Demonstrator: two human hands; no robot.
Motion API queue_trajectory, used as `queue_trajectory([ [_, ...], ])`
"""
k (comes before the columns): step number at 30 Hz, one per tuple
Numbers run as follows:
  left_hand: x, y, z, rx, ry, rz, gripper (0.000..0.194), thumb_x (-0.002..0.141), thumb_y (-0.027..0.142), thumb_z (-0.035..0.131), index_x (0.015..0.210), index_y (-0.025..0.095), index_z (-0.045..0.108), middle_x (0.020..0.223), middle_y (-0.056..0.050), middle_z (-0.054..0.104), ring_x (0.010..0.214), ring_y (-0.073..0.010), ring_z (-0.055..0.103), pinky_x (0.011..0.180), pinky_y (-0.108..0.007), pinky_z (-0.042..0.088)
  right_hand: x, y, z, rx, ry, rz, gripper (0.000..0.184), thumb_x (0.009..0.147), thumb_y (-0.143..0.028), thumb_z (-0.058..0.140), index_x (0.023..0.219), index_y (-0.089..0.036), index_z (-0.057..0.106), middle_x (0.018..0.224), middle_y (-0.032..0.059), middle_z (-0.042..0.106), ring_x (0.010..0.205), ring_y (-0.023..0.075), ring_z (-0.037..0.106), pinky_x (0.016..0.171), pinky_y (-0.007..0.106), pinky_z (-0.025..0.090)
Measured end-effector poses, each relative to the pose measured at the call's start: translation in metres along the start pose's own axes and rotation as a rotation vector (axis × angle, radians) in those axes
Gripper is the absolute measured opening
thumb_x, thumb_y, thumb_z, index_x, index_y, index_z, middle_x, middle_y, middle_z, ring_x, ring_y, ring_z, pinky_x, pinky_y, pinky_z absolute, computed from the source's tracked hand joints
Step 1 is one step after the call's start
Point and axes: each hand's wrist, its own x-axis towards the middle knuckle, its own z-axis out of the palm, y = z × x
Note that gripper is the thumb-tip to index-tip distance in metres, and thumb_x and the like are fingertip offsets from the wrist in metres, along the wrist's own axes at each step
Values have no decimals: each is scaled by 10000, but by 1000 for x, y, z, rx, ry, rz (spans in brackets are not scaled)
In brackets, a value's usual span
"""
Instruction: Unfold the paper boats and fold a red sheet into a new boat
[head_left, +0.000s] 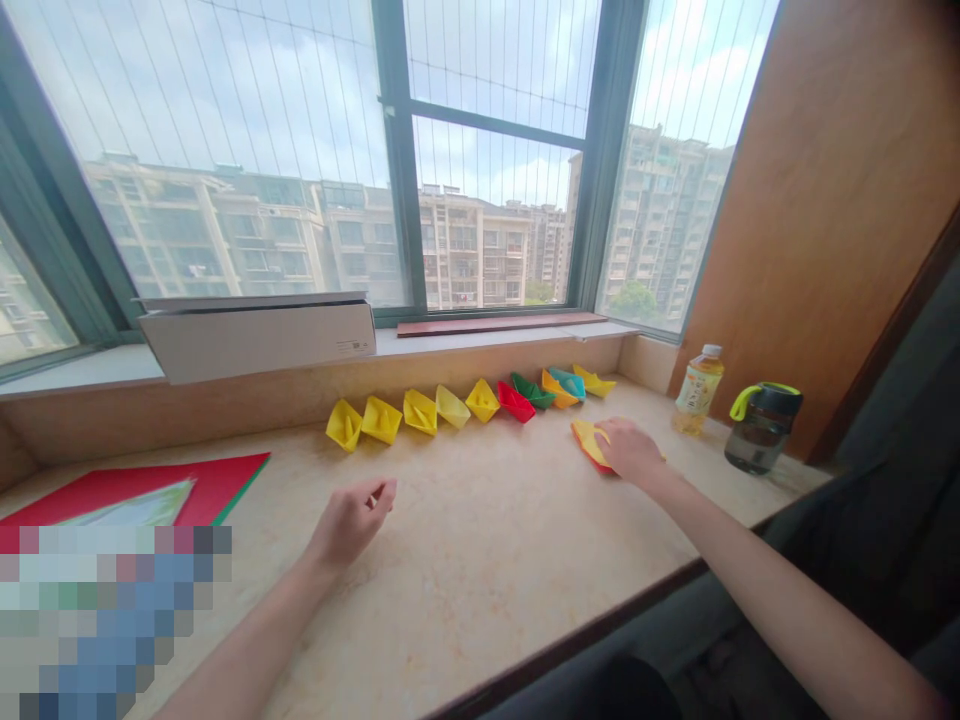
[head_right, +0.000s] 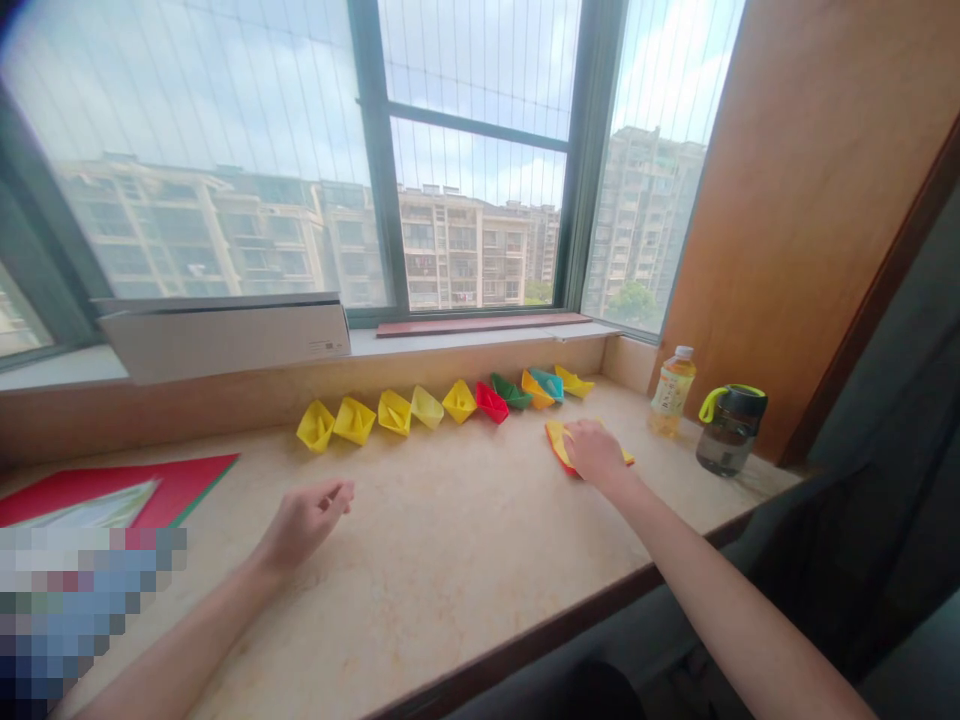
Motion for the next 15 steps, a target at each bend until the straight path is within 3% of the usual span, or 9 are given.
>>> queue_trajectory([
  [4,-1,1,-1,-16,4,-25,433,913,462,398,615,196,566,570,-9,635,541,-167,579,562,-247,379,14,-73,20,44,-23,-223,300,951,-222,459,1179,-178,649,1170,124,656,1118,219,561,962,290,375],
  [8,-3,7,-4,-12,6,-19,425,907,453,400,600,198,544,568,-13,629,536,-165,571,558,-244,380,42,-124,34,89,-17,-237,395,924,-98,412,1271,-149,592,1317,158,588,1217,226,499,1014,321,326],
  [11,-3,8,-4,11,4,3,432,912,454,399,597,196,543,550,-12,617,525,-161,560,558,-245,374,56,-139,41,132,-25,-145,400,893,-57,418,1245,-110,599,1270,203,615,1180,250,530,983,363,342],
  [15,-3,5,-2,10,0,17,445,921,451,406,582,196,540,523,-7,596,506,-156,539,553,-249,363,59,-140,42,246,7,27,299,886,-70,424,1054,-81,670,1075,249,678,1092,294,588,945,421,357],
])
